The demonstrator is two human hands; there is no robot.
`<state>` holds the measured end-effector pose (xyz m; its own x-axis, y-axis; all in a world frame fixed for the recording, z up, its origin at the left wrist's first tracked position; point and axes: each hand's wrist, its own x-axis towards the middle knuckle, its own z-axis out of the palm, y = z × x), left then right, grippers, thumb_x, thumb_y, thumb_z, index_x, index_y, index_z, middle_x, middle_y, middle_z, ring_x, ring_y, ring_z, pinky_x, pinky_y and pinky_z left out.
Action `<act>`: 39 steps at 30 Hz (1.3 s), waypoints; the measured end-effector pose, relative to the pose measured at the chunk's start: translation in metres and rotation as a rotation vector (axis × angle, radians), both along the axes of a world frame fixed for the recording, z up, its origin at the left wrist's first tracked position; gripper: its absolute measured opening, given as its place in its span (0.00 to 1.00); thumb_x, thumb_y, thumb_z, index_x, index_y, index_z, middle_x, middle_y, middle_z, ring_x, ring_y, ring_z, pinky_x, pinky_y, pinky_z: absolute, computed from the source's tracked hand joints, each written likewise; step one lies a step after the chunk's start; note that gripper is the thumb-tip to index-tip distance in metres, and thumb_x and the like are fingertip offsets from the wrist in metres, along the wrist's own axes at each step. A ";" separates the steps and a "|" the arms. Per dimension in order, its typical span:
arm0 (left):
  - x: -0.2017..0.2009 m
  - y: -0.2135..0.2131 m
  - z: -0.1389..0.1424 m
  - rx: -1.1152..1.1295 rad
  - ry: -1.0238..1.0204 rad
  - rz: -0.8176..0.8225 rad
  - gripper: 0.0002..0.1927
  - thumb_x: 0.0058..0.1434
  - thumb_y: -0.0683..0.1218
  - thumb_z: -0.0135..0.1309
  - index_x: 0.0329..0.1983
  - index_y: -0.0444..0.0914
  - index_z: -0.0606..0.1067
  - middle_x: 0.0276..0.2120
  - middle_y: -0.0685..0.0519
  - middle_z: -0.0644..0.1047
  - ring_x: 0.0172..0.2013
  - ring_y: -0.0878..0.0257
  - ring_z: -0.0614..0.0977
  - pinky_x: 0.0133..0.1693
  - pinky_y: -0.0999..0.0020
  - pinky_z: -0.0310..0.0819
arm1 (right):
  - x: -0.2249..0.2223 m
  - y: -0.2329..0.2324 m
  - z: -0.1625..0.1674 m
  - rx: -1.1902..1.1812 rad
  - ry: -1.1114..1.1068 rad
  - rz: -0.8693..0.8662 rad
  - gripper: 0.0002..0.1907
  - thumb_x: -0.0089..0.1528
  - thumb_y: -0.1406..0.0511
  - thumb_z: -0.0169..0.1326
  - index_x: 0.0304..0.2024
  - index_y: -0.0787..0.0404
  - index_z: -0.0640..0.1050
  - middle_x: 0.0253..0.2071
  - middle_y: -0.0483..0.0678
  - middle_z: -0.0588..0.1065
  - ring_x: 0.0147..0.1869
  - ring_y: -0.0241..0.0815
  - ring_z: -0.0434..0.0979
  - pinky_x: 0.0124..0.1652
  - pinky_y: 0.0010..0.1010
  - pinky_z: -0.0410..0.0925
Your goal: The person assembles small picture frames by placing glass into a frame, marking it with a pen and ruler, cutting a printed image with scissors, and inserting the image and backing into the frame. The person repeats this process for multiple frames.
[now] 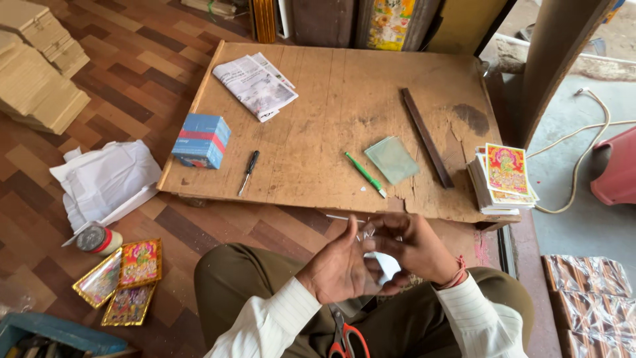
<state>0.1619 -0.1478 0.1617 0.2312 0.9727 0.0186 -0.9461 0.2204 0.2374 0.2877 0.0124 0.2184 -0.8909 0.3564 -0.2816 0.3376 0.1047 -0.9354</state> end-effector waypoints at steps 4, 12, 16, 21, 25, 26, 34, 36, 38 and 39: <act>-0.023 0.012 -0.049 -0.556 0.412 0.418 0.27 0.63 0.63 0.52 0.61 0.48 0.71 0.45 0.41 0.81 0.46 0.51 0.84 0.51 0.54 0.74 | 0.013 0.068 -0.034 -0.001 0.441 -0.240 0.08 0.63 0.71 0.56 0.42 0.71 0.81 0.38 0.51 0.81 0.39 0.38 0.80 0.41 0.28 0.74; -0.055 0.083 -0.090 -0.484 1.843 0.564 0.23 0.68 0.54 0.61 0.28 0.28 0.79 0.27 0.40 0.80 0.30 0.54 0.83 0.37 0.62 0.75 | 0.029 0.193 -0.083 -0.761 1.063 -0.609 0.08 0.70 0.73 0.54 0.51 0.63 0.80 0.41 0.45 0.78 0.43 0.39 0.77 0.44 0.27 0.71; -0.027 0.141 -0.094 -0.123 1.744 0.774 0.25 0.53 0.47 0.65 0.49 0.31 0.71 0.54 0.47 0.75 0.42 0.56 0.85 0.44 0.64 0.81 | 0.051 0.223 -0.102 -0.906 1.099 -0.972 0.11 0.66 0.66 0.52 0.50 0.62 0.78 0.44 0.44 0.81 0.49 0.40 0.83 0.51 0.32 0.73; 0.001 0.179 -0.095 -0.006 1.946 0.768 0.11 0.59 0.45 0.65 0.36 0.32 0.77 0.55 0.44 0.79 0.50 0.46 0.83 0.51 0.57 0.79 | 0.087 0.254 -0.128 -0.811 1.246 -0.655 0.05 0.76 0.67 0.54 0.43 0.58 0.74 0.36 0.40 0.71 0.36 0.33 0.68 0.45 0.28 0.66; -0.022 0.165 -0.085 0.024 2.078 0.843 0.29 0.53 0.42 0.65 0.57 0.29 0.72 0.58 0.36 0.72 0.53 0.39 0.76 0.52 0.52 0.73 | 0.071 0.263 -0.153 -0.898 1.118 -0.505 0.12 0.76 0.67 0.52 0.35 0.56 0.71 0.33 0.38 0.68 0.36 0.31 0.67 0.45 0.22 0.63; -0.035 0.157 -0.083 -0.042 2.088 0.835 0.25 0.55 0.43 0.64 0.55 0.31 0.73 0.56 0.38 0.74 0.53 0.41 0.77 0.52 0.53 0.73 | 0.061 0.265 -0.157 -0.956 1.056 -0.562 0.10 0.75 0.66 0.53 0.37 0.56 0.72 0.34 0.37 0.70 0.38 0.31 0.69 0.45 0.22 0.64; -0.148 0.058 -0.126 -0.468 2.240 1.010 0.19 0.56 0.42 0.66 0.50 0.35 0.77 0.48 0.43 0.80 0.48 0.49 0.82 0.50 0.59 0.77 | 0.000 0.231 -0.165 -0.715 0.645 -0.482 0.08 0.74 0.69 0.51 0.38 0.60 0.73 0.32 0.42 0.71 0.39 0.34 0.69 0.42 0.26 0.65; -0.167 0.037 -0.140 -0.542 1.638 1.026 0.21 0.60 0.39 0.59 0.57 0.36 0.74 0.46 0.48 0.81 0.44 0.59 0.83 0.48 0.66 0.78 | -0.017 0.216 -0.165 -0.737 0.543 -0.502 0.07 0.73 0.69 0.50 0.45 0.67 0.76 0.40 0.46 0.77 0.38 0.32 0.71 0.37 0.20 0.63; -0.177 0.017 -0.146 -0.472 1.648 1.205 0.20 0.60 0.38 0.62 0.56 0.33 0.75 0.46 0.46 0.81 0.45 0.61 0.83 0.47 0.66 0.79 | -0.027 0.203 -0.166 -0.583 0.259 -0.785 0.11 0.68 0.67 0.47 0.50 0.64 0.76 0.44 0.51 0.79 0.44 0.41 0.80 0.38 0.27 0.71; -0.181 0.008 -0.145 -0.580 1.752 1.192 0.19 0.57 0.40 0.63 0.52 0.33 0.76 0.47 0.47 0.81 0.43 0.61 0.84 0.43 0.67 0.81 | -0.032 0.198 -0.167 -0.651 0.412 -0.714 0.11 0.67 0.69 0.50 0.49 0.69 0.77 0.42 0.56 0.80 0.39 0.42 0.79 0.36 0.24 0.68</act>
<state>-0.0188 -0.1396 0.0168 -0.8547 0.4520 0.2554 0.3790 0.2070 0.9019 0.2561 0.2104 0.0514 -0.6036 0.7254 -0.3308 -0.2345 -0.5581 -0.7960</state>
